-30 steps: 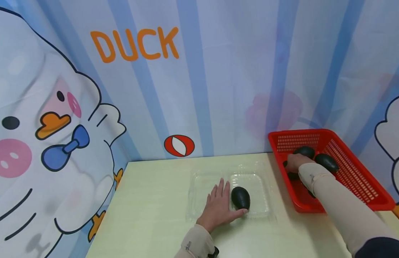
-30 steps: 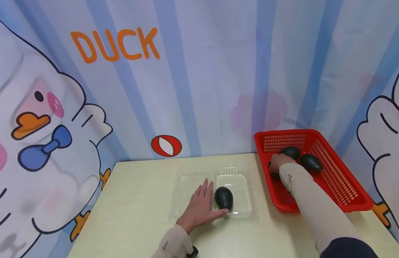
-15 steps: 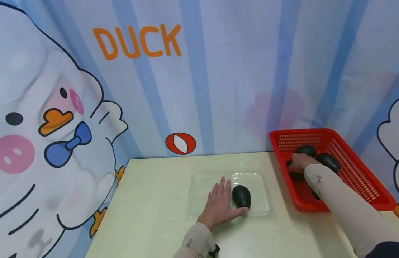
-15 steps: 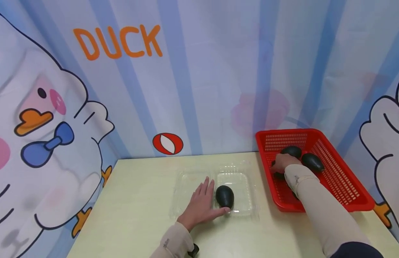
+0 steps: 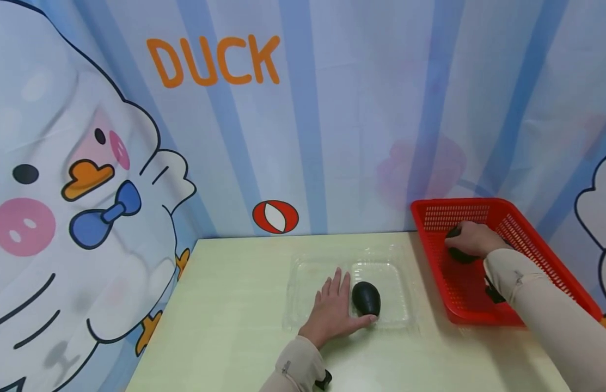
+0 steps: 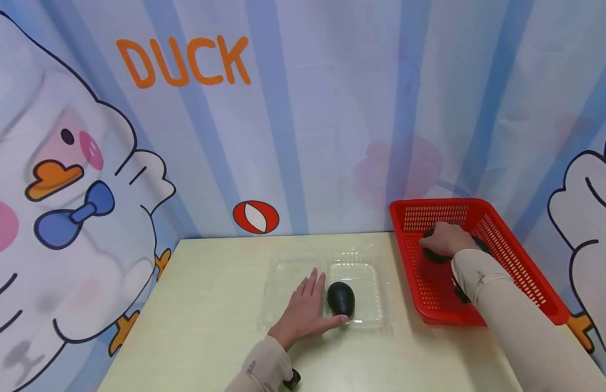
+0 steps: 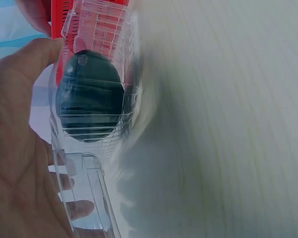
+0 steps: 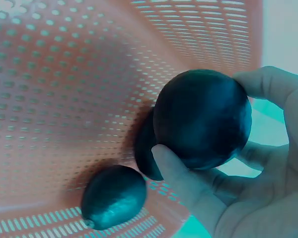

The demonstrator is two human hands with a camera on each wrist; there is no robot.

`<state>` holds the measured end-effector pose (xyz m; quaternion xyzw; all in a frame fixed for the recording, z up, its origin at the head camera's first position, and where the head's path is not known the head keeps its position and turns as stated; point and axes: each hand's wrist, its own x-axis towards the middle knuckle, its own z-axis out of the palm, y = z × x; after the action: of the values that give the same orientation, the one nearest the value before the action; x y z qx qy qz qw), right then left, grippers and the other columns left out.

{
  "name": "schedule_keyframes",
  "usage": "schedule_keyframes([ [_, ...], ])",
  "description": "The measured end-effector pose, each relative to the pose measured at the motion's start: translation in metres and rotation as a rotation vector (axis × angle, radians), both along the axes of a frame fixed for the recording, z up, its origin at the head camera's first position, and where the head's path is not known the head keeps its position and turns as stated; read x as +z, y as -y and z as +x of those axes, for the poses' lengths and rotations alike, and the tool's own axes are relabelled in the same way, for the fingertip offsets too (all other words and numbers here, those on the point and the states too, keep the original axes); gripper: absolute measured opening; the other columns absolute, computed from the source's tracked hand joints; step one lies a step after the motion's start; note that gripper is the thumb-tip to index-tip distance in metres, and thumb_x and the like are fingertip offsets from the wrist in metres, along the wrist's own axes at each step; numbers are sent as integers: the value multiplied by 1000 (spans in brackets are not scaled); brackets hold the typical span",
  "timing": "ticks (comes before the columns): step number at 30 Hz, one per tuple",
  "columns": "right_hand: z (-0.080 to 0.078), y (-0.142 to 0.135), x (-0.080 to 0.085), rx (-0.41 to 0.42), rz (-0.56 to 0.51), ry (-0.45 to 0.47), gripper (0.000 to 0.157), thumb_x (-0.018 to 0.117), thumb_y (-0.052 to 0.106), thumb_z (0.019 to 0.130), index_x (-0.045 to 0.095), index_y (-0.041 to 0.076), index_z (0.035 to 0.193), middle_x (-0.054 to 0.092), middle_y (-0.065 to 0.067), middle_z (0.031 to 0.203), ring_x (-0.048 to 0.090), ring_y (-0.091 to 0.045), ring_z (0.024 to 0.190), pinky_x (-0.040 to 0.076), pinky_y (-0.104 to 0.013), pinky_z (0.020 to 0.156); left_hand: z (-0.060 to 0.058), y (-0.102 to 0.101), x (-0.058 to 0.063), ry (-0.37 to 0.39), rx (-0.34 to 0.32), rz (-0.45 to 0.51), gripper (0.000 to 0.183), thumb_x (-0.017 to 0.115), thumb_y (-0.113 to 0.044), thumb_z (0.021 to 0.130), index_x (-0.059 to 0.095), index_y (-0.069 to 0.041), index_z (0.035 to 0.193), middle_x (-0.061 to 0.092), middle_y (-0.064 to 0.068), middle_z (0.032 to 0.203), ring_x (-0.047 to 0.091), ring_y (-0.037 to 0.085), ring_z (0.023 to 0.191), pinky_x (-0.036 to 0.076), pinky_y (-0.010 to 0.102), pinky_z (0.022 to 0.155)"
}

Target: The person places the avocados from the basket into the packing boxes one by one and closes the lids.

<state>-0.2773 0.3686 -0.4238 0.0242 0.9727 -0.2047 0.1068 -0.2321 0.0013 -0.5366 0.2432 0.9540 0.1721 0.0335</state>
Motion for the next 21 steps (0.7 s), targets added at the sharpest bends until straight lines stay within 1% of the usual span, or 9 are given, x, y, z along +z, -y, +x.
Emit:
schedule_keyframes([
  [1, 2, 1, 2, -3, -10, -7, 56, 57, 43, 88, 52, -7, 113, 62, -19, 95, 56, -25, 73, 46, -34, 59, 0, 1, 0, 1, 0, 1, 114, 44, -86, 73, 12, -15, 155, 8, 8, 162, 22, 35, 144, 30, 57, 109],
  [3, 4, 2, 8, -6, -21, -23, 64, 56, 46, 89, 48, -10, 119, 61, -23, 99, 57, -25, 75, 47, -34, 58, 1, 2, -1, 2, -1, 5, 114, 44, -86, 73, 12, -15, 155, 8, 9, 162, 22, 36, 144, 30, 57, 108],
  [7, 6, 11, 22, -16, -7, -50, 74, 56, 52, 89, 43, -11, 125, 58, -29, 109, 58, -29, 80, 48, -36, 60, 2, 2, 0, 8, -6, 24, 113, 45, -85, 74, 12, -15, 155, 8, 9, 162, 21, 37, 144, 29, 58, 109],
  [10, 6, 20, 34, -19, 3, -75, 70, 55, 51, 89, 44, -8, 123, 57, -28, 112, 57, -31, 84, 49, -38, 64, 1, 2, 1, 11, -11, 38, 112, 46, -84, 74, 12, -14, 155, 7, 9, 162, 20, 37, 145, 28, 59, 109],
  [11, 5, 24, 38, -16, 10, -86, 69, 55, 51, 89, 44, -8, 123, 57, -28, 113, 57, -33, 87, 49, -41, 66, 1, 2, 1, 10, -12, 40, 112, 46, -84, 74, 12, -14, 155, 7, 9, 162, 20, 37, 145, 28, 59, 109],
  [14, 3, 39, 48, -13, 28, -110, 64, 54, 49, 89, 45, -5, 122, 57, -26, 111, 56, -34, 89, 49, -43, 68, 1, 2, 2, 12, -11, 36, 112, 45, -84, 74, 11, -15, 155, 6, 8, 162, 19, 36, 145, 28, 58, 110],
  [16, 1, 49, 53, -9, 38, -125, 61, 53, 48, 89, 46, -4, 121, 59, -23, 107, 56, -33, 86, 49, -41, 66, 0, 2, 2, 14, -6, 29, 112, 44, -85, 74, 10, -17, 156, 6, 7, 162, 19, 35, 145, 28, 58, 110],
  [18, -1, 61, 56, -11, 31, -125, 57, 54, 46, 88, 47, -2, 118, 59, -20, 101, 55, -31, 81, 48, -36, 61, 1, 2, 3, 17, -4, 24, 112, 45, -85, 74, 10, -17, 156, 6, 7, 162, 19, 35, 145, 28, 57, 110],
  [21, -5, 78, 58, -14, 19, -117, 58, 57, 46, 87, 47, -1, 119, 59, -19, 99, 55, -30, 80, 48, -34, 59, 1, 2, 3, 16, 1, 14, 112, 45, -85, 74, 10, -17, 156, 6, 8, 162, 20, 35, 145, 28, 57, 110],
])
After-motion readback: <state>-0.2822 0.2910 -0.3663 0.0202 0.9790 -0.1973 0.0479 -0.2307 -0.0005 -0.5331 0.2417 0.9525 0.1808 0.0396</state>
